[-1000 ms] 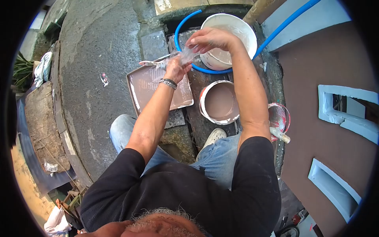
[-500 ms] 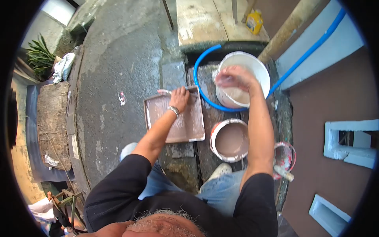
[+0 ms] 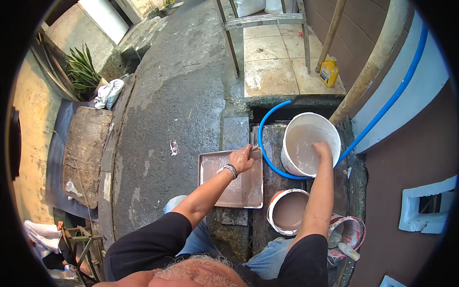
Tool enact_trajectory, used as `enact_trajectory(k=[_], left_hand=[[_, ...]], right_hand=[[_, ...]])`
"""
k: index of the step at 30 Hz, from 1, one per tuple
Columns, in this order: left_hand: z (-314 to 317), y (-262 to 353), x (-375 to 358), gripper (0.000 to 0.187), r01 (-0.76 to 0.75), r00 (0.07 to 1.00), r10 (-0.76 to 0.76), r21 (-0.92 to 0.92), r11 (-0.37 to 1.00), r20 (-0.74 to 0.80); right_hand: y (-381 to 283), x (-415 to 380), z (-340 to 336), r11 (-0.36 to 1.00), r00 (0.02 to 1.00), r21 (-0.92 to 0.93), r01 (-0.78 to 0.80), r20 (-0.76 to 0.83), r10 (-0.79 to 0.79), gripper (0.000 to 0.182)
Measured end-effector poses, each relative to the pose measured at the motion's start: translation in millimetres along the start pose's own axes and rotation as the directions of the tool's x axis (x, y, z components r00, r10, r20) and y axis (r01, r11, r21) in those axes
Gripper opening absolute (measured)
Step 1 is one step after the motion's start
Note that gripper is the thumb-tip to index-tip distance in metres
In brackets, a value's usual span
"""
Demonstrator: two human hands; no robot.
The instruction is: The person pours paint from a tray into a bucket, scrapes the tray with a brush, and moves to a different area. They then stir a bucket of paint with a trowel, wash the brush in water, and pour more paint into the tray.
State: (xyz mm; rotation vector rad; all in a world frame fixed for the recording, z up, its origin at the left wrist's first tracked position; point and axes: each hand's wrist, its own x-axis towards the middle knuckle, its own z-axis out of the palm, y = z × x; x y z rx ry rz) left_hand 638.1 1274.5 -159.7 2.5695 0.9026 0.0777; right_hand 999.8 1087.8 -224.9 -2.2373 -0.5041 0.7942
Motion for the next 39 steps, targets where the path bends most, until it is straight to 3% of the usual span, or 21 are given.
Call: enact_trajectory(k=[2,3,5,6,8,11,12,13,14,15,18,21,23,25,26,29,30,32,34,36,39], left_hand=[[13,-6,0,0.036,0.172,0.985,-0.168,-0.260,0.950,0.035],[29,-12,2,0.038,0.224,0.973,-0.221,-0.512,0.830,0.067],[56,-14,-2,0.044,0.281,0.941,-0.293,-0.877,0.390,0.171],[42,-8,-3,0.046,0.391,0.910,-0.304,-0.825,0.407,0.282],[48,0,-5,0.037,0.390,0.911,-0.227,-0.900,0.193,0.345],[47,11,-1,0.024,0.452,0.873,-0.195,-0.892,-0.020,0.447],[60,6,4,0.024,0.383,0.906,-0.172,-0.922,-0.052,0.386],[71,3,7,0.025,0.315,0.933,-0.155,-0.945,-0.087,0.325],[73,-3,7,0.026,0.327,0.910,-0.282,-0.944,0.041,0.303],[80,-5,6,0.024,0.233,0.913,-0.345,-0.973,0.004,0.217],[101,-28,13,0.029,0.217,0.881,-0.467,-0.939,0.265,0.072],[70,-8,14,0.039,0.352,0.755,-0.544,-0.926,-0.133,0.366],[57,1,9,0.032,0.338,0.833,-0.296,-0.854,-0.396,0.467],[33,19,-1,0.025,0.375,0.876,-0.075,-0.770,-0.517,0.477],[17,35,-5,0.022,0.384,0.875,-0.105,-0.809,-0.445,0.473],[24,30,-8,0.015,0.402,0.886,-0.102,-0.858,-0.321,0.453],[36,16,-10,0.018,0.439,0.867,-0.076,-0.828,-0.349,0.492],[39,4,-12,0.031,0.479,0.843,-0.098,-0.821,-0.312,0.529],[14,12,-29,0.033,0.527,0.753,-0.134,-0.713,-0.463,0.644],[10,7,-36,0.030,0.545,0.680,-0.153,-0.633,-0.549,0.717],[32,-15,-47,0.018,0.528,0.810,-0.103,-0.795,-0.300,0.577]], right_hand=[[-26,-32,-2,0.786,0.956,0.568,-0.243,0.277,0.096,0.031],[-55,-55,-8,0.765,0.908,0.592,-0.253,0.417,-0.023,0.031],[-122,-97,-18,0.773,0.768,0.588,-0.238,0.601,-0.221,0.030],[-149,-111,-16,0.797,0.692,0.566,-0.212,0.662,-0.287,0.030],[-191,-135,3,0.901,0.605,0.430,-0.061,0.733,-0.310,0.031],[-208,-152,60,0.976,0.588,0.107,0.192,0.783,-0.201,0.033],[-207,-150,75,0.841,0.593,-0.121,0.528,0.761,-0.263,0.036],[-189,-138,104,0.632,0.593,-0.289,0.720,0.730,-0.342,0.047],[-177,-142,113,0.515,0.619,-0.380,0.769,0.647,-0.447,0.056],[-163,-153,119,0.402,0.620,-0.473,0.784,0.566,-0.543,0.067],[-154,-186,120,0.509,0.763,-0.568,0.647,0.469,-0.446,0.081],[-171,-206,100,0.689,0.827,-0.520,0.505,0.521,-0.212,0.090],[-171,-206,98,0.738,0.809,-0.485,0.469,0.571,-0.139,0.086],[-154,-215,104,0.777,0.783,-0.453,0.437,0.617,-0.080,0.083],[-149,-225,105,0.746,0.839,-0.511,0.427,0.532,-0.116,0.067],[-154,-221,61,0.753,0.791,-0.389,0.531,0.546,-0.275,0.030],[-153,-211,40,0.822,0.803,-0.198,0.534,0.423,-0.420,0.028],[-149,-168,5,0.987,0.938,0.047,0.155,0.305,-0.162,0.032],[-113,-123,-17,0.962,0.985,0.271,0.031,0.156,-0.076,0.038],[-84,-95,-25,0.959,0.994,0.263,-0.110,0.032,0.105,0.049],[-15,-35,-8,0.988,0.993,0.104,-0.113,0.032,0.111,0.052]])
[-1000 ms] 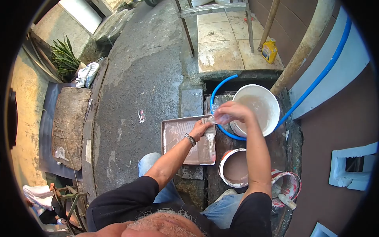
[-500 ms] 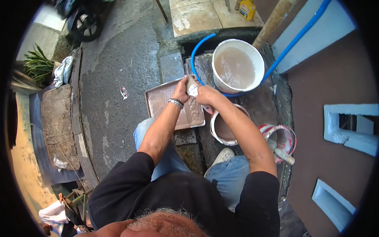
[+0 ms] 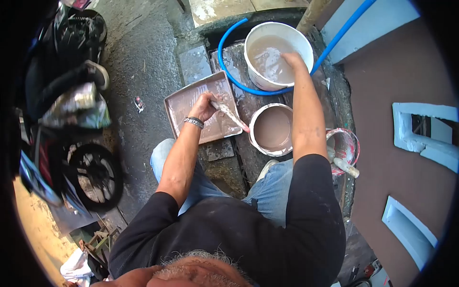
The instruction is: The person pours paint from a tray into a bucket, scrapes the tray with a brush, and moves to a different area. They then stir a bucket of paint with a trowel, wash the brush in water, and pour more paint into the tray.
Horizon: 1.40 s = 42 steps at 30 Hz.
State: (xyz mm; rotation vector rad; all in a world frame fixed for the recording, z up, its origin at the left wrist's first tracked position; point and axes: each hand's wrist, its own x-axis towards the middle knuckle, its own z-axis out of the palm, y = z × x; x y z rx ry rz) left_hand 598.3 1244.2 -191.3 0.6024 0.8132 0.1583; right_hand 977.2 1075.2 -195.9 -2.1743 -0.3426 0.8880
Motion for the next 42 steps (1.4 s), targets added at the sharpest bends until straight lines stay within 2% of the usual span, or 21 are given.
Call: enact_trajectory(k=[1,4,8,10,12,13,14,15,16,20,21,22,24,27,30,33,35,36,37,40,42], left_hand=[[-2,-2,2,0.009,-0.079,0.997,0.077,0.067,0.995,0.028],[21,2,-15,0.020,-0.015,1.000,0.014,0.167,0.986,0.009],[31,-4,11,0.023,-0.006,0.994,0.002,0.043,0.999,0.107],[38,-9,24,0.029,-0.112,0.993,0.117,0.156,0.981,-0.026],[27,-18,46,0.034,-0.201,0.962,0.242,0.273,0.941,-0.129],[31,-15,38,0.044,-0.195,0.947,0.259,0.297,0.935,-0.191],[29,-7,36,0.049,-0.088,0.963,0.158,0.299,0.950,-0.218],[27,-4,36,0.050,-0.081,0.953,0.152,0.261,0.962,-0.263],[26,-3,35,0.050,-0.076,0.941,0.144,0.224,0.972,-0.305],[32,-5,-1,0.032,-0.061,0.998,0.055,-0.268,0.962,-0.029],[19,-19,4,0.024,-0.016,1.000,0.018,-0.171,0.985,0.011],[26,-23,-12,0.023,-0.134,0.988,0.131,-0.039,0.990,-0.078],[2,-28,-7,0.021,0.054,0.979,-0.076,-0.118,0.992,-0.190],[-15,-33,4,0.026,0.080,0.965,-0.058,0.077,0.994,-0.254],[-25,-44,26,0.037,0.251,0.967,-0.226,0.275,0.928,-0.117],[-18,-62,11,0.035,0.421,0.905,-0.423,0.041,0.906,0.045],[-15,-72,5,0.028,0.515,0.851,-0.483,-0.150,0.844,0.204],[-12,-71,4,0.025,0.441,0.892,-0.427,-0.087,0.893,0.147],[-10,-68,5,0.023,0.362,0.928,-0.359,-0.019,0.932,0.096],[-9,-50,2,0.024,0.326,0.944,-0.327,0.041,0.944,0.032],[-26,-43,10,0.026,0.360,0.906,-0.361,0.044,0.932,0.222]], right_hand=[[-11,-19,3,0.944,0.998,0.329,-0.020,0.058,0.001,0.048],[-72,-79,-7,0.753,0.825,0.629,-0.192,0.519,-0.223,0.042],[-142,-145,38,0.940,0.561,0.324,-0.108,0.800,-0.212,0.038],[-143,-174,75,0.968,0.632,0.250,0.006,0.749,-0.198,0.042],[-135,-199,102,0.787,0.710,-0.199,0.584,0.594,-0.377,0.058],[-132,-221,109,0.723,0.764,-0.360,0.590,0.538,-0.355,0.067],[-129,-242,116,0.646,0.812,-0.509,0.569,0.475,-0.340,0.075],[-119,-249,128,0.731,0.831,-0.485,0.480,0.520,-0.200,0.082],[-94,-256,149,0.752,0.838,-0.441,0.490,0.477,-0.265,0.066],[-74,-274,199,0.863,0.972,-0.447,0.233,0.137,-0.192,0.053],[-76,-279,210,0.910,0.991,-0.398,0.119,0.112,-0.080,0.057],[-75,-277,218,0.939,0.996,-0.344,0.009,0.090,0.023,0.062],[-56,-285,239,0.932,0.995,-0.352,0.083,0.078,-0.058,0.046],[-35,-305,257,0.933,0.996,-0.350,0.084,0.023,-0.081,0.034],[-40,-339,249,0.925,0.999,-0.378,-0.031,-0.039,0.018,0.033],[-18,-355,250,0.892,0.991,-0.453,-0.010,-0.126,-0.052,0.031],[-10,-345,245,0.987,0.988,-0.051,-0.152,-0.031,0.151,0.028],[-14,-344,241,0.960,0.973,0.155,-0.231,0.046,0.227,0.027],[-18,-346,240,0.790,0.926,0.486,-0.374,0.245,0.288,0.023],[-27,-353,248,0.512,0.889,0.730,-0.453,0.413,0.198,0.027],[-25,-362,245,0.301,0.835,0.783,-0.544,0.541,0.102,0.025]])
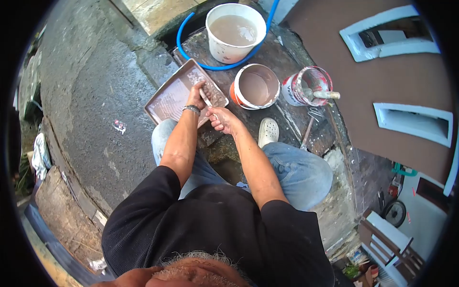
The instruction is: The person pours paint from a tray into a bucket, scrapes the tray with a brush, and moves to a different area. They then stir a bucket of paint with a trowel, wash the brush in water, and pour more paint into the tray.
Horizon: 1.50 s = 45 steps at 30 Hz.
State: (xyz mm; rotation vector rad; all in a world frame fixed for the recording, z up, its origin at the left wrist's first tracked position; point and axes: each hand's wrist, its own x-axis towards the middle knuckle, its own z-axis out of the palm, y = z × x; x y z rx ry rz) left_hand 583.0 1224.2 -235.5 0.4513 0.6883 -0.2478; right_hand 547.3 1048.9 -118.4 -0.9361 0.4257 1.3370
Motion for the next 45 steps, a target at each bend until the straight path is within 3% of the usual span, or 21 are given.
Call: enact_trajectory(k=[2,3,5,6,8,9,11,12,13,14,17,19,21,22,24,26,29,32,36,38,45], left_hand=[[26,1,-17,0.026,-0.141,0.944,0.192,0.199,0.970,-0.267],[-2,-9,14,0.033,-0.199,0.798,0.452,0.532,0.823,-0.400],[-20,-4,25,0.039,-0.058,0.746,0.569,0.818,0.573,-0.346],[-27,-2,30,0.041,0.020,0.723,0.622,0.909,0.416,-0.301],[-31,0,37,0.041,-0.085,0.793,0.511,0.772,0.631,-0.331],[-29,-3,33,0.040,-0.132,0.813,0.462,0.659,0.740,-0.355],[9,2,-12,0.035,-0.137,0.939,0.195,0.211,0.968,-0.282],[19,-1,-30,0.033,-0.139,0.957,0.192,0.234,0.962,-0.218],[27,0,-37,0.031,-0.160,0.967,0.201,0.242,0.957,-0.154],[35,4,-41,0.031,-0.190,0.971,0.219,0.243,0.951,-0.097],[14,3,-25,0.031,-0.289,0.871,0.375,0.285,0.914,-0.317],[-21,-9,-7,0.024,-0.389,0.783,0.543,0.443,0.808,-0.303],[-46,-2,5,0.029,-0.221,0.705,0.620,0.724,0.654,-0.345],[-52,0,8,0.035,-0.115,0.662,0.661,0.824,0.555,-0.353],[-39,4,-5,0.061,-0.043,0.634,0.708,0.901,0.431,-0.309],[-34,1,-12,0.067,0.027,0.663,0.696,0.938,0.346,-0.276],[-26,-1,-6,0.075,0.011,0.759,0.574,0.888,0.459,-0.306],[-26,-6,1,0.069,-0.017,0.817,0.502,0.858,0.514,-0.285],[-1,7,-31,0.065,-0.011,0.785,0.595,0.955,0.296,-0.175],[4,11,-32,0.066,-0.011,0.749,0.647,0.973,0.230,-0.144],[22,18,-35,0.054,-0.060,0.744,0.658,0.970,0.236,-0.115]], right_hand=[[9,22,-30,0.992,0.999,-0.126,-0.021,0.031,0.025,0.027],[17,26,-24,0.831,0.967,-0.550,0.084,-0.155,-0.200,0.031],[41,39,0,0.071,0.714,-0.991,-0.113,-0.130,-0.687,0.038],[41,34,10,0.181,0.726,-0.980,-0.078,-0.180,-0.663,0.040],[33,18,33,0.389,0.755,-0.921,-0.012,-0.264,-0.601,0.045],[36,38,6,0.241,0.753,-0.971,0.012,-0.150,-0.641,0.045],[21,24,12,0.587,0.816,-0.809,0.034,-0.316,-0.484,0.029],[17,20,15,0.654,0.806,-0.753,0.076,-0.340,-0.485,0.027],[1,2,40,0.482,0.783,-0.867,-0.125,-0.384,-0.489,0.028],[-3,5,41,0.482,0.804,-0.872,-0.091,-0.350,-0.481,0.029],[15,21,22,0.571,0.893,-0.819,0.044,-0.224,-0.390,0.037],[31,7,3,0.714,0.835,-0.692,0.105,-0.328,-0.441,0.035],[64,21,-74,0.473,0.264,-0.853,0.220,-0.415,-0.871,0.035],[57,-5,-79,0.524,0.145,-0.847,0.090,-0.509,-0.848,0.045],[37,-33,-92,0.153,-0.127,-0.980,-0.130,-0.137,-0.983,0.065],[20,-43,-82,0.042,-0.005,-0.975,-0.217,-0.042,-0.999,0.064],[8,-47,-87,-0.141,0.312,-0.821,-0.554,-0.047,-0.949,0.053],[-11,-55,-74,-0.220,0.427,-0.774,-0.595,-0.072,-0.901,0.033],[-9,-45,-105,-0.329,0.381,-0.822,-0.465,0.150,-0.912,0.032],[-20,-45,-112,-0.293,0.432,-0.832,-0.471,0.071,-0.899,0.028],[-33,-65,-119,-0.446,0.584,-0.747,-0.494,0.095,-0.806,0.027]])
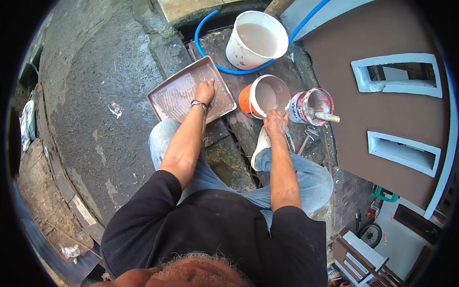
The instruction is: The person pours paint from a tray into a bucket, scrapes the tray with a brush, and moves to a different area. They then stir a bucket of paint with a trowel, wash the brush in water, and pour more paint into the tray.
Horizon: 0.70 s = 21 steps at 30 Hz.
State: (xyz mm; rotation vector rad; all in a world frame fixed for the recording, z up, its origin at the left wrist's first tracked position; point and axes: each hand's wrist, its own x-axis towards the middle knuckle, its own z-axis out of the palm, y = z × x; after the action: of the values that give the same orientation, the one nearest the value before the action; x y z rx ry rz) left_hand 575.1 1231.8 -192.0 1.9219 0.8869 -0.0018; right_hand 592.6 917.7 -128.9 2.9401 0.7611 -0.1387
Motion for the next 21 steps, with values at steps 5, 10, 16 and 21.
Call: enact_trajectory(k=[5,10,16,21], left_hand=[[7,-6,-12,0.049,0.048,0.999,-0.048,0.031,0.998,-0.018],[6,-25,-9,0.059,0.055,0.996,-0.040,-0.185,0.981,0.082],[-63,-49,-43,0.092,0.323,0.946,-0.188,-0.775,0.543,0.262],[-73,-61,-45,0.044,0.186,0.969,-0.243,-0.794,0.579,0.050]], right_hand=[[-58,53,-60,0.880,0.924,0.438,0.185,-0.383,-0.003,0.027],[-100,188,-7,0.833,0.982,0.552,0.046,0.129,-0.139,0.036],[-123,265,86,0.970,0.894,0.240,0.024,0.429,-0.128,0.045],[-146,265,107,0.994,0.970,-0.009,0.109,0.222,-0.104,0.028]])
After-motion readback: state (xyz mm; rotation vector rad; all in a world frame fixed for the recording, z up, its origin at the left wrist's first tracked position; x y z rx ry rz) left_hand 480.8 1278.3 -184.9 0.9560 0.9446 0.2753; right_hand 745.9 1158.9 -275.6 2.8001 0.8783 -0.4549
